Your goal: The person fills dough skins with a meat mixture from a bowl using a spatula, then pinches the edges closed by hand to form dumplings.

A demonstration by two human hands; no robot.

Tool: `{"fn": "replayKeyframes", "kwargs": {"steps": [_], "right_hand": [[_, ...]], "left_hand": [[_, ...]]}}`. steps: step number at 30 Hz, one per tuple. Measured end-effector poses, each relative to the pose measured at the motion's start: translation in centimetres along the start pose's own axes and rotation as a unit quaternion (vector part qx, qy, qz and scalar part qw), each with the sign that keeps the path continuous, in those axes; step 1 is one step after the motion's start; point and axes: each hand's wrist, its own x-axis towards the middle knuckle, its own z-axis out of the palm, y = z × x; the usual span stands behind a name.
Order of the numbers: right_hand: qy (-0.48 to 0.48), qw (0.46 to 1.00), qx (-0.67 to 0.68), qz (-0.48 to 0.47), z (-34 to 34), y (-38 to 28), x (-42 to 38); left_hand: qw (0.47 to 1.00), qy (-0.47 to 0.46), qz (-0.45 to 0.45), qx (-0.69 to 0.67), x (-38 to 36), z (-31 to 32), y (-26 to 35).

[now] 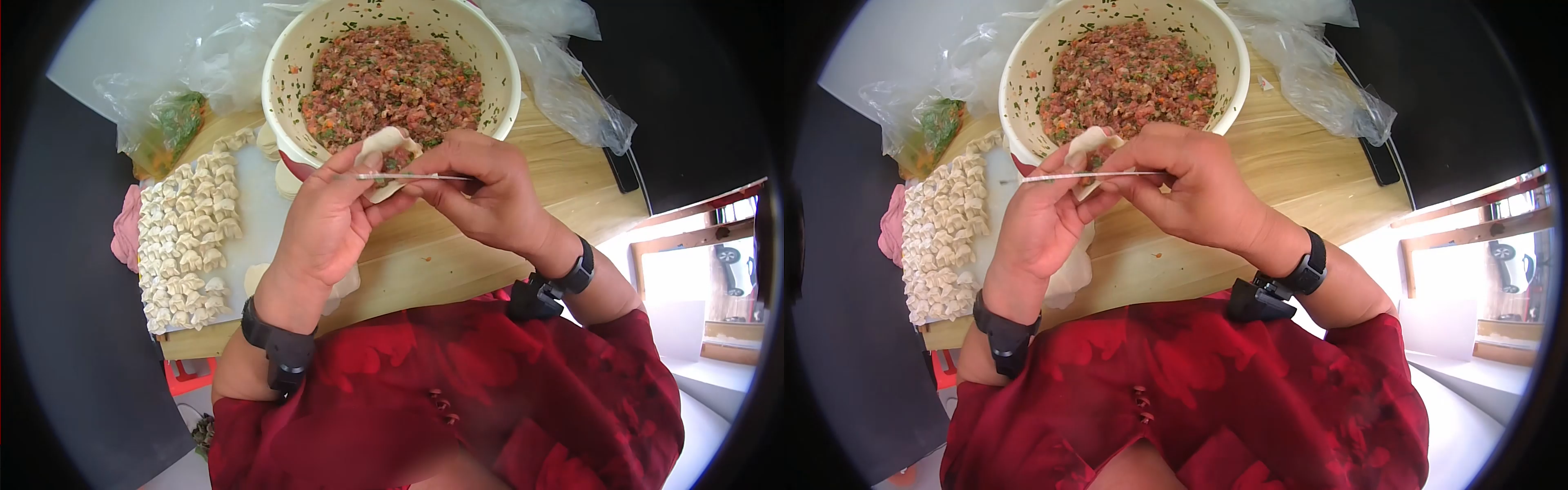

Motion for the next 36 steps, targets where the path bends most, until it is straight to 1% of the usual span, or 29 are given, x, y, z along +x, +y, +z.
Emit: {"fn": "replayKeyframes", "kwargs": {"steps": [1, 3, 4, 6, 7, 9, 10, 12, 13, 15, 16, 18, 19, 21, 22, 24, 25, 27, 28, 30, 31, 33, 34, 36], "right_hand": [[0.001, 1.000, -0.001, 0.000, 0.1, 0.0, 0.2], [0.046, 0.997, 0.062, 0.017, 0.5, -0.1, 0.8], [0.048, 0.997, 0.060, 0.019, 0.3, -0.2, 0.9], [0.027, 0.990, 0.048, 0.126, 0.0, -0.5, 1.3], [0.028, 0.990, 0.048, 0.127, 0.1, -0.3, 1.4], [0.056, 0.973, 0.132, 0.180, 0.6, 0.1, 1.7], [0.056, 0.973, 0.132, 0.180, 0.7, 0.1, 1.8], [0.056, 0.972, 0.142, 0.181, 1.0, 0.0, 2.0], [0.056, 0.971, 0.143, 0.181, 1.2, 0.1, 2.1], [0.113, 0.971, 0.175, 0.121, 1.8, 0.6, 2.2], [0.111, 0.971, 0.176, 0.120, 1.4, 0.5, 2.2], [0.027, 0.968, 0.156, 0.193, 0.2, 0.2, 1.9], [0.026, 0.968, 0.157, 0.193, 0.2, 0.0, 1.9], [-0.002, 0.960, 0.167, 0.227, 0.1, -0.5, 1.6], [-0.001, 0.960, 0.165, 0.227, 0.0, -0.6, 1.6], [0.024, 0.944, 0.218, 0.246, 0.1, -0.7, 1.7], [0.022, 0.944, 0.219, 0.246, 0.2, -0.6, 1.6], [0.041, 0.965, 0.152, 0.210, 0.3, -0.2, 1.2], [0.039, 0.965, 0.153, 0.208, 0.4, -0.1, 1.1], [0.052, 0.979, 0.092, 0.171, 0.5, 0.0, 0.8], [0.050, 0.980, 0.093, 0.171, 0.8, 0.1, 0.8], [0.082, 0.983, 0.127, 0.107, 1.5, 0.3, 1.0], [0.081, 0.983, 0.127, 0.107, 1.5, 0.2, 1.0], [0.035, 0.981, 0.106, 0.159, 1.4, 0.0, 0.9]], "left_hand": [[1.000, -0.001, -0.001, 0.000, 0.0, 0.0, -0.2], [1.000, -0.005, -0.005, -0.009, 0.1, 0.1, -0.6], [1.000, -0.007, -0.007, -0.008, 0.1, 0.3, -0.7], [0.998, -0.041, 0.006, -0.041, -0.1, 0.8, -0.4], [0.998, -0.041, 0.005, -0.040, -0.1, 0.9, -0.3], [0.999, -0.047, -0.005, -0.022, -0.2, 1.0, 0.0], [0.999, -0.047, -0.005, -0.021, -0.3, 1.1, -0.1], [0.991, -0.012, 0.026, 0.134, -0.5, 1.3, -0.4], [0.991, -0.011, 0.026, 0.133, -0.4, 1.0, -0.4], [0.991, -0.011, 0.031, 0.133, -0.1, 0.3, -0.6], [0.991, -0.010, 0.032, 0.133, -0.1, 0.1, -0.6], [0.992, 0.023, 0.081, 0.091, -0.1, 0.0, -0.6], [0.992, 0.024, 0.082, 0.091, -0.2, 0.0, -0.5], [0.992, 0.024, 0.080, 0.099, -0.2, 0.2, -0.4], [0.992, 0.022, 0.080, 0.099, -0.2, 0.3, -0.4], [0.988, 0.024, 0.086, 0.126, -0.4, 0.5, -0.6], [0.988, 0.026, 0.086, 0.126, -0.4, 0.3, -0.6], [0.969, 0.035, 0.148, 0.194, -0.3, -0.2, -0.7], [0.969, 0.036, 0.149, 0.194, -0.3, -0.4, -0.7], [0.955, 0.090, 0.176, 0.221, -0.4, -0.7, -0.7], [0.955, 0.092, 0.176, 0.221, -0.4, -0.9, -0.8], [0.947, 0.088, 0.190, 0.244, -0.5, -1.3, -1.0], [0.947, 0.089, 0.191, 0.243, -0.5, -1.4, -1.0], [0.937, 0.080, 0.202, 0.274, -0.5, -1.4, -0.9]]}}
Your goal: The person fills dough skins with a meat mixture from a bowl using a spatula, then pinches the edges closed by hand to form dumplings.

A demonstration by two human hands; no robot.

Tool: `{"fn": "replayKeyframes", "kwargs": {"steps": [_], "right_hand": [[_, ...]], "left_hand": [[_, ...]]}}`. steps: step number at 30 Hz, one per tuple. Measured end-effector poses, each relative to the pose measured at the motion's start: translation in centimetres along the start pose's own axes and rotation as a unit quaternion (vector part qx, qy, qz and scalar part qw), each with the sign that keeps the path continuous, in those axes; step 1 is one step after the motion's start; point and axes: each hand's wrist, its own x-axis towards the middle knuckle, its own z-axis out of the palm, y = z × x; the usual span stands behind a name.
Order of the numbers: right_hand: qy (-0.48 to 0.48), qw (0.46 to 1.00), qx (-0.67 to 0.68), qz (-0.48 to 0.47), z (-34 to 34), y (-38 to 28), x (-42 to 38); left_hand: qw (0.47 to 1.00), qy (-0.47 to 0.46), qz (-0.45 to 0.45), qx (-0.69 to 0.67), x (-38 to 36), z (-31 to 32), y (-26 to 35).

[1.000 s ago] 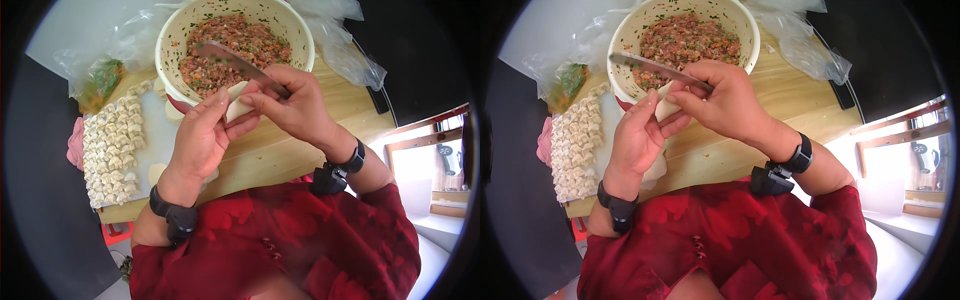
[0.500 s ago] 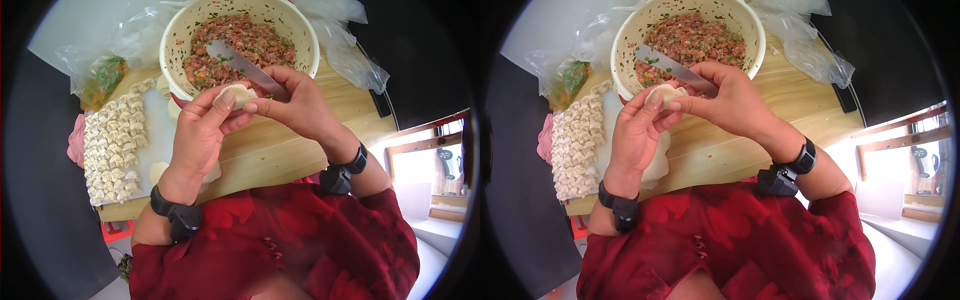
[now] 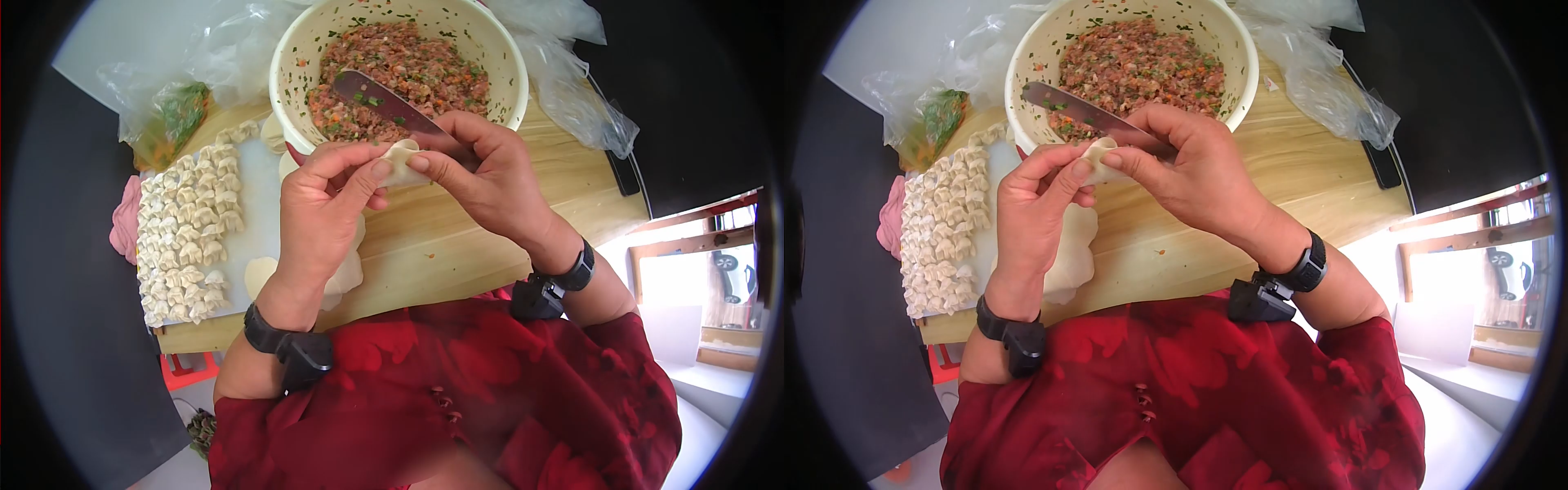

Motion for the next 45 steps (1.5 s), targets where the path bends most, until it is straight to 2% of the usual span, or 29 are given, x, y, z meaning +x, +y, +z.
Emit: {"fn": "replayKeyframes", "kwargs": {"steps": [4, 6, 10, 12, 13, 15, 17, 19, 20, 22, 24, 26, 29, 31, 33, 35, 38, 42, 45], "right_hand": [[-0.011, 1.000, 0.008, 0.005, 0.0, -0.5, -0.1], [-0.014, 0.986, -0.127, -0.108, 0.1, -1.3, 0.0], [-0.011, 0.975, -0.116, -0.191, 1.0, -0.6, 0.1], [0.025, 0.959, -0.171, -0.225, 1.3, -0.7, -0.2], [0.016, 0.960, -0.164, -0.228, 1.8, -0.7, -0.4], [0.075, 0.960, -0.156, -0.219, 2.6, -0.4, -0.9], [0.064, 0.966, -0.142, -0.205, 2.9, -0.1, -1.0], [0.019, 0.988, -0.083, -0.132, 3.1, -0.1, -1.0], [0.017, 0.988, -0.082, -0.131, 3.2, -0.3, -1.2], [-0.004, 0.994, -0.047, -0.098, 3.5, -1.3, -1.4], [-0.029, 0.996, -0.056, -0.071, 1.9, -1.2, -1.4], [-0.055, 0.997, -0.045, -0.035, 0.7, -1.0, -1.5], [-0.065, 0.997, -0.036, -0.002, -0.5, -0.3, -2.0], [-0.065, 0.997, -0.039, 0.007, -0.6, -0.2, -2.3], [-0.057, 0.998, -0.034, 0.018, -0.8, 0.1, -2.5], [-0.054, 0.998, -0.035, 0.017, -1.0, -0.2, -2.5], [-0.047, 0.998, -0.038, 0.019, -1.2, -0.3, -2.5], [-0.049, 0.997, -0.048, 0.030, -1.6, -0.1, -2.5], [-0.054, 0.996, -0.063, 0.026, -2.0, -0.2, -2.4]], "left_hand": [[1.000, -0.001, 0.005, 0.018, -0.1, 0.0, 0.3], [1.000, 0.003, -0.007, 0.012, -0.2, 0.3, 0.3], [0.996, 0.048, 0.046, 0.061, -0.2, 1.0, -0.5], [0.993, 0.059, 0.098, -0.008, -0.2, 1.6, -1.1], [0.993, 0.070, 0.099, -0.004, -0.3, 1.7, -1.1], [0.991, 0.051, 0.065, -0.110, -0.6, 1.9, -1.0], [0.989, 0.057, 0.055, -0.128, -0.9, 1.4, -1.7], [0.990, 0.012, 0.042, -0.137, -1.4, 0.2, -1.4], [0.990, 0.014, 0.041, -0.138, -1.6, -0.7, -1.2], [1.000, 0.014, 0.014, -0.016, -2.1, -3.6, 0.1], [0.990, 0.037, 0.071, 0.118, -2.7, -8.0, 0.3], [0.965, 0.123, 0.033, 0.228, -4.1, -11.9, 0.6], [0.946, 0.156, 0.011, 0.283, -6.0, -16.2, -0.2], [0.882, 0.206, -0.110, 0.409, -6.9, -17.1, -0.2], [0.890, 0.215, -0.090, 0.391, -7.1, -17.4, -1.0], [0.868, 0.243, -0.046, 0.431, -7.1, -17.1, -1.2], [0.839, 0.258, -0.054, 0.476, -7.3, -16.9, -0.5], [0.841, 0.241, -0.057, 0.480, -7.9, -17.8, -1.5], [0.819, 0.244, -0.048, 0.517, -8.5, -16.7, -0.7]]}}
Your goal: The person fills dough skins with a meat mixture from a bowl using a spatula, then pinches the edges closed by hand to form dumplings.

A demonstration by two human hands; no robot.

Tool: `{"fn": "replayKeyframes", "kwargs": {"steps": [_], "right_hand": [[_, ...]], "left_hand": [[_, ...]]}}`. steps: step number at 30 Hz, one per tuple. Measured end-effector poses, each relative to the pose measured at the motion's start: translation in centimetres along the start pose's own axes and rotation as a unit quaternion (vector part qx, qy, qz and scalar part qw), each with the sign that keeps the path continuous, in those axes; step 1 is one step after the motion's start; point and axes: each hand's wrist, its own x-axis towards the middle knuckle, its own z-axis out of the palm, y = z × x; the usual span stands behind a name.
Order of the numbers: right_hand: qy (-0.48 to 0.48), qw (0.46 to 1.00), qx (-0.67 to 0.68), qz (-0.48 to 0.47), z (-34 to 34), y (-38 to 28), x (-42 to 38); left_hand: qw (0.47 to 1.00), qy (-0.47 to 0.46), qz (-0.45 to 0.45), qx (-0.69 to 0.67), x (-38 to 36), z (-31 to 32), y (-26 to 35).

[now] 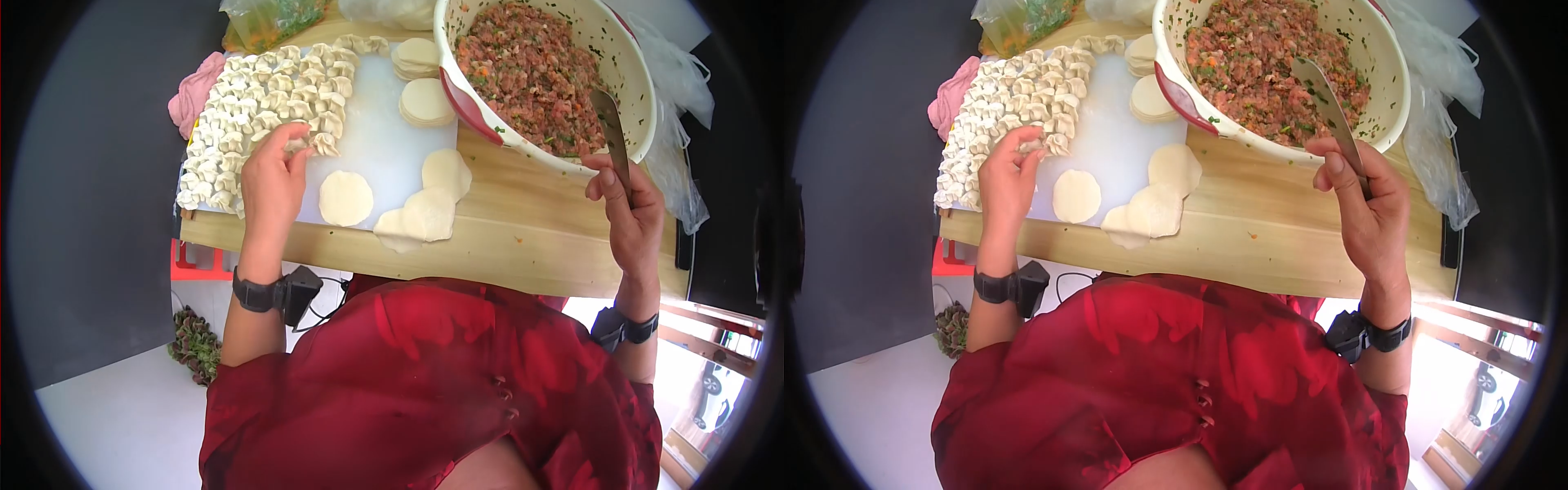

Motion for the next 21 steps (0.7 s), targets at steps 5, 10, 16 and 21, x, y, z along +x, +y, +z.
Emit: {"fn": "replayKeyframes", "kwargs": {"steps": [5, 10, 16, 21], "right_hand": [[0.017, 0.999, -0.013, 0.037, -1.6, -0.4, 0.8], [0.043, 0.982, -0.179, -0.046, -3.8, 1.8, 2.8], [-0.001, 0.946, -0.311, -0.097, -4.9, 1.8, 6.2], [-0.059, 0.923, -0.369, -0.088, -3.1, 2.5, 9.1]], "left_hand": [[0.991, -0.072, 0.109, 0.004, -2.6, 0.1, 0.9], [0.988, -0.098, 0.119, -0.015, -3.4, 1.0, 1.0], [0.981, -0.134, 0.120, 0.067, -3.0, 0.1, 2.9], [0.919, -0.209, 0.050, -0.331, -2.4, 0.6, 4.5]]}}
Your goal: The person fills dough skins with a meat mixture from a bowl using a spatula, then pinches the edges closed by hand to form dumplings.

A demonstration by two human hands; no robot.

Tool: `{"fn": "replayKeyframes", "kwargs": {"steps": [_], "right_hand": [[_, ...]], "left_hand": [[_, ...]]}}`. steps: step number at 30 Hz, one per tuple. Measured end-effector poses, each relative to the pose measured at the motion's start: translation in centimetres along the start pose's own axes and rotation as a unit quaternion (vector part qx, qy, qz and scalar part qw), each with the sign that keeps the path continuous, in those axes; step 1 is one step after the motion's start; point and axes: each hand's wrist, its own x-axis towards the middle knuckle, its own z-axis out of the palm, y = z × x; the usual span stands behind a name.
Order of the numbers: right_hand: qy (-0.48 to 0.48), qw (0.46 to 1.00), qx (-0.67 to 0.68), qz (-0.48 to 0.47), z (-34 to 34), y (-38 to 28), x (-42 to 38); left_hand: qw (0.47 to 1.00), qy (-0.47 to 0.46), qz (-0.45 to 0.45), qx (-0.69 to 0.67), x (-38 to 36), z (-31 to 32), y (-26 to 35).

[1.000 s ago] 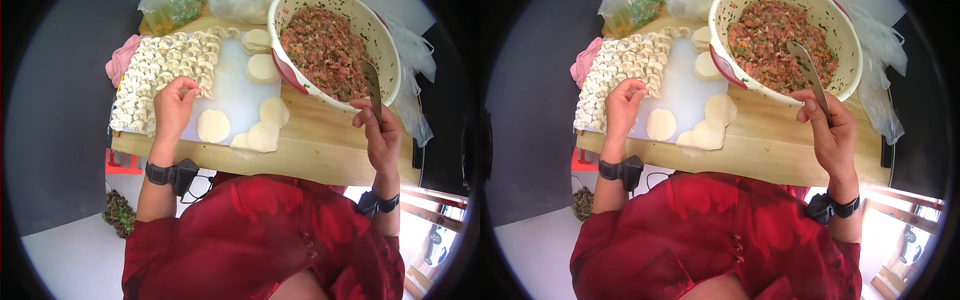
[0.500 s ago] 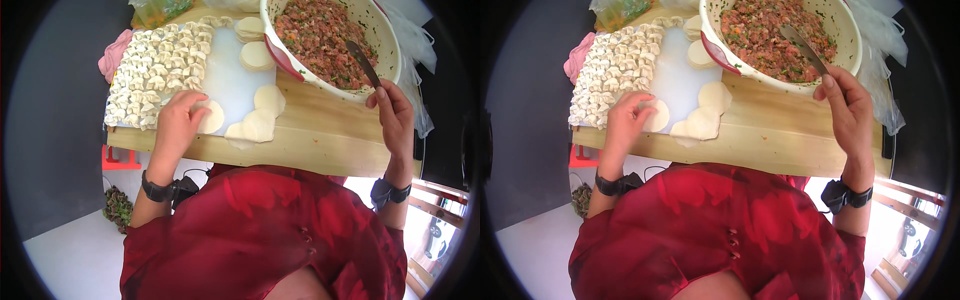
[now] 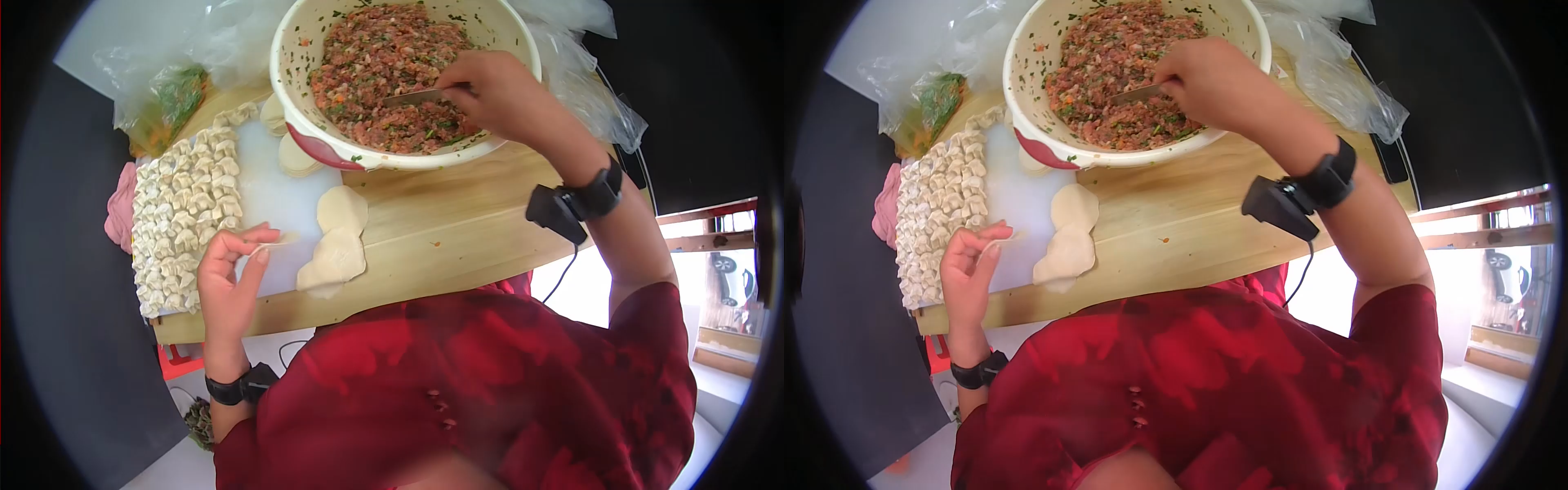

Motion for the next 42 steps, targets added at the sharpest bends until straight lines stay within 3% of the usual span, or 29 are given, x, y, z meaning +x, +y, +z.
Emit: {"fn": "replayKeyframes", "kwargs": {"steps": [1, 3, 4, 6, 10, 16, 22, 24, 31, 33, 34, 35, 37, 38, 42], "right_hand": [[-0.021, 1.000, -0.022, -0.008, 0.8, 0.1, 0.4], [-0.040, 0.998, -0.044, -0.014, 1.4, -0.1, 0.8], [-0.056, 0.998, -0.029, -0.023, 1.5, -0.6, 0.5], [-0.100, 0.994, -0.021, -0.025, 1.2, -1.5, 0.1], [-0.085, 0.996, 0.007, -0.024, 0.1, -1.8, -1.2], [-0.049, 0.994, 0.036, -0.087, -0.8, -2.2, -2.2], [-0.093, 0.994, 0.043, -0.042, -1.4, -2.0, -2.3], [-0.041, 0.988, 0.149, -0.001, -1.6, -2.1, -2.7], [-0.097, 0.939, 0.300, 0.140, -2.2, -2.4, -4.5], [-0.038, 0.922, 0.370, 0.108, -1.7, -2.9, -6.0], [-0.003, 0.951, 0.308, 0.037, -1.3, -3.2, -6.6], [-0.007, 0.950, 0.310, 0.037, -1.2, -3.6, -7.1], [0.042, 0.986, 0.122, -0.102, -0.9, -4.2, -8.1], [0.077, 0.981, 0.101, -0.143, -0.2, -4.2, -8.5], [0.075, 0.979, 0.007, -0.192, 0.2, -3.7, -9.8]], "left_hand": [[1.000, -0.004, 0.002, 0.000, 0.3, 0.1, 0.0], [0.976, -0.026, -0.061, -0.207, 1.0, 0.4, 0.0], [0.976, -0.028, -0.060, -0.207, 1.4, 0.9, 0.2], [0.927, -0.024, -0.143, -0.345, 2.0, 3.0, 1.1], [0.908, -0.040, -0.243, -0.338, 2.9, 5.8, 1.0], [0.884, -0.099, -0.290, -0.353, 3.8, 7.9, 0.7], [0.863, -0.110, -0.300, -0.392, 4.6, 9.3, 1.9], [0.859, -0.114, -0.294, -0.403, 4.7, 9.5, 2.1], [0.817, -0.112, -0.298, -0.481, 5.0, 10.4, 2.8], [0.803, -0.110, -0.296, -0.505, 5.1, 10.4, 2.9], [0.796, -0.109, -0.301, -0.513, 5.1, 10.4, 2.9], [0.789, -0.107, -0.307, -0.521, 5.1, 10.4, 2.8], [0.783, -0.114, -0.309, -0.528, 5.0, 10.3, 2.5], [0.779, -0.125, -0.305, -0.533, 4.9, 10.2, 2.5], [0.773, -0.119, -0.312, -0.539, 4.7, 10.1, 2.3]]}}
